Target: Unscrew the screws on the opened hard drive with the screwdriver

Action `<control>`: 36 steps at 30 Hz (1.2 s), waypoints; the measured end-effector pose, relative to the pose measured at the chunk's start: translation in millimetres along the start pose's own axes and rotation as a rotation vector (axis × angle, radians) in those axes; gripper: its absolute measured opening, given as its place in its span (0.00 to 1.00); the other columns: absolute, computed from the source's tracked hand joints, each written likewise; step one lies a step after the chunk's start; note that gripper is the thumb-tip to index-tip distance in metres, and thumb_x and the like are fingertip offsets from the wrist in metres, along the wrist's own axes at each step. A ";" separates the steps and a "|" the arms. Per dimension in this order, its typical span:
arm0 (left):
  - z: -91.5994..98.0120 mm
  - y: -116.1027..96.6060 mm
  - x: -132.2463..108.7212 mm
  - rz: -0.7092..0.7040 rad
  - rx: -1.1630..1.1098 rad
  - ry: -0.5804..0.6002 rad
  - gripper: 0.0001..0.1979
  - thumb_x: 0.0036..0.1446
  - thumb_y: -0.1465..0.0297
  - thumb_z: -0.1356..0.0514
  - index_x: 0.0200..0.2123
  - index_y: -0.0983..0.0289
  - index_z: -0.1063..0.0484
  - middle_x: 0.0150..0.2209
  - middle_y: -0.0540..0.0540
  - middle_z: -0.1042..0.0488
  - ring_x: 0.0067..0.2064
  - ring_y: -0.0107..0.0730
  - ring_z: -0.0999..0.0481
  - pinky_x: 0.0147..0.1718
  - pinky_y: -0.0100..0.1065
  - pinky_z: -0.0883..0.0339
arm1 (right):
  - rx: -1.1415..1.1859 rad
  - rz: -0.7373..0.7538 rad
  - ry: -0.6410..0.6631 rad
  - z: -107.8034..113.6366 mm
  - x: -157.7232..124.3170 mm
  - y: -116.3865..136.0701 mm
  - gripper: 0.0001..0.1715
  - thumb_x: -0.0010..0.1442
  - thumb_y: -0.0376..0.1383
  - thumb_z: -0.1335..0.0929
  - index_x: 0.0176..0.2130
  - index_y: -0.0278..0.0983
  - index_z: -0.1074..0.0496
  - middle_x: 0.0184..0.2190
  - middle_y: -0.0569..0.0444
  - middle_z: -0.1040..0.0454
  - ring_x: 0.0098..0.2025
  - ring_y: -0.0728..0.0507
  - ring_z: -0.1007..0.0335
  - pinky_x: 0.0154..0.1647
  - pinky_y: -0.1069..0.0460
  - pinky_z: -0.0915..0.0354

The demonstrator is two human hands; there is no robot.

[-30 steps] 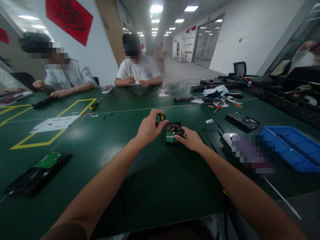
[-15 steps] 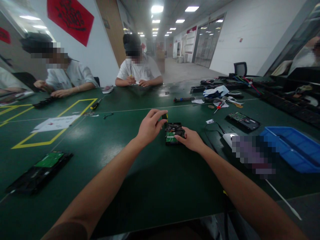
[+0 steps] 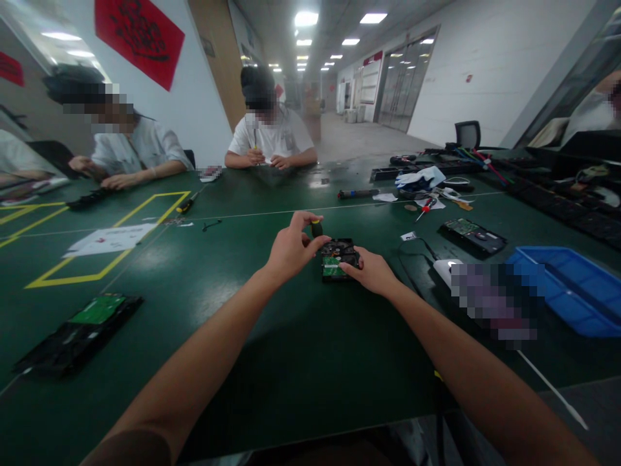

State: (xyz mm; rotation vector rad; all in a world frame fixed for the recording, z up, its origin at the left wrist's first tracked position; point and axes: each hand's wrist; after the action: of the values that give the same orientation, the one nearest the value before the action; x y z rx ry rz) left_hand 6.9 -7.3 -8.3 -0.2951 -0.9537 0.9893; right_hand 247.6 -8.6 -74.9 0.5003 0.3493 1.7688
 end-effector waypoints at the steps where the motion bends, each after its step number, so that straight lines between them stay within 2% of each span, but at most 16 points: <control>1: -0.5 0.3 0.1 0.003 -0.020 0.001 0.22 0.59 0.61 0.34 0.52 0.58 0.38 0.50 0.56 0.20 0.24 0.26 0.23 0.27 0.32 0.30 | 0.002 0.003 -0.002 -0.1 0.0 -0.2 0.31 0.65 0.52 0.31 0.60 0.38 0.30 0.41 0.47 0.21 0.40 0.40 0.25 0.38 0.50 0.38; 4: -1.5 1.9 0.4 -0.005 -0.043 0.014 0.20 0.60 0.62 0.36 0.52 0.57 0.39 0.54 0.58 0.22 0.23 0.23 0.24 0.27 0.31 0.29 | 0.001 0.002 -0.006 -0.2 0.2 -0.8 0.32 0.65 0.53 0.30 0.59 0.37 0.30 0.40 0.47 0.21 0.40 0.40 0.25 0.38 0.50 0.38; 9: -0.5 1.5 0.0 -0.068 -0.033 0.030 0.18 0.64 0.65 0.39 0.55 0.59 0.37 0.46 0.56 0.20 0.26 0.24 0.23 0.29 0.30 0.29 | -0.002 -0.007 0.002 0.7 0.2 0.8 0.32 0.65 0.53 0.31 0.60 0.37 0.30 0.39 0.48 0.22 0.40 0.41 0.26 0.38 0.51 0.39; 17: 0.6 -2.1 -0.2 -0.167 0.006 -0.056 0.12 0.64 0.67 0.39 0.51 0.60 0.29 0.52 0.57 0.25 0.28 0.21 0.25 0.32 0.31 0.28 | -0.007 0.007 -0.009 0.2 0.2 1.1 0.31 0.65 0.52 0.30 0.59 0.37 0.29 0.39 0.48 0.21 0.39 0.41 0.26 0.37 0.51 0.39; 19: 0.8 -1.2 -0.1 -0.141 0.020 -0.050 0.14 0.63 0.66 0.37 0.51 0.60 0.29 0.48 0.56 0.23 0.27 0.22 0.25 0.31 0.32 0.28 | -0.007 0.012 -0.012 -0.2 0.2 0.4 0.31 0.65 0.52 0.30 0.59 0.37 0.29 0.39 0.48 0.21 0.39 0.41 0.26 0.37 0.51 0.39; 22: 1.1 -0.5 -0.5 -0.057 0.030 -0.008 0.20 0.61 0.61 0.34 0.54 0.59 0.32 0.36 0.52 0.21 0.25 0.27 0.24 0.28 0.33 0.30 | -0.002 0.014 -0.009 -0.3 0.2 -0.2 0.31 0.65 0.52 0.30 0.59 0.38 0.29 0.39 0.48 0.21 0.39 0.41 0.26 0.37 0.51 0.39; 23: 1.0 -0.5 -0.6 -0.031 0.017 0.001 0.22 0.59 0.60 0.34 0.54 0.59 0.33 0.35 0.51 0.20 0.25 0.27 0.23 0.28 0.33 0.30 | 0.000 0.016 -0.009 -0.3 0.3 -0.3 0.31 0.65 0.52 0.31 0.59 0.38 0.29 0.39 0.48 0.21 0.39 0.41 0.26 0.37 0.51 0.39; 28: -1.1 -1.0 -1.0 0.021 -0.110 -0.034 0.25 0.53 0.58 0.30 0.47 0.58 0.38 0.52 0.55 0.21 0.24 0.24 0.22 0.25 0.31 0.29 | 0.002 0.007 -0.008 -0.7 0.6 -1.1 0.31 0.65 0.53 0.31 0.58 0.38 0.29 0.40 0.48 0.21 0.40 0.40 0.26 0.37 0.50 0.38; 31: -1.7 -1.9 -1.0 0.030 -0.145 -0.033 0.24 0.54 0.59 0.30 0.45 0.59 0.39 0.50 0.55 0.20 0.24 0.24 0.22 0.24 0.30 0.29 | 0.000 -0.003 -0.010 -1.2 0.5 -1.0 0.32 0.64 0.53 0.31 0.59 0.37 0.29 0.40 0.47 0.21 0.40 0.40 0.25 0.37 0.50 0.38; 36: 1.2 -5.6 -1.3 -0.019 -0.133 0.015 0.16 0.62 0.63 0.37 0.48 0.58 0.39 0.52 0.57 0.21 0.24 0.22 0.23 0.25 0.29 0.29 | 0.005 -0.008 -0.017 -1.5 -0.4 1.0 0.32 0.65 0.53 0.31 0.60 0.36 0.30 0.38 0.48 0.21 0.40 0.39 0.25 0.38 0.49 0.36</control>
State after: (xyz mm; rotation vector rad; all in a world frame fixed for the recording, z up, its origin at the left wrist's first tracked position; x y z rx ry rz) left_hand 8.9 -11.7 -5.0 -0.4034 -1.0087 0.9073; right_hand 246.1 -9.2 -75.7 0.5168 0.3430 1.7552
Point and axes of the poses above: each hand's wrist, its own x-axis towards the middle knuckle, its own z-axis out of the back of the hand, y = z × x
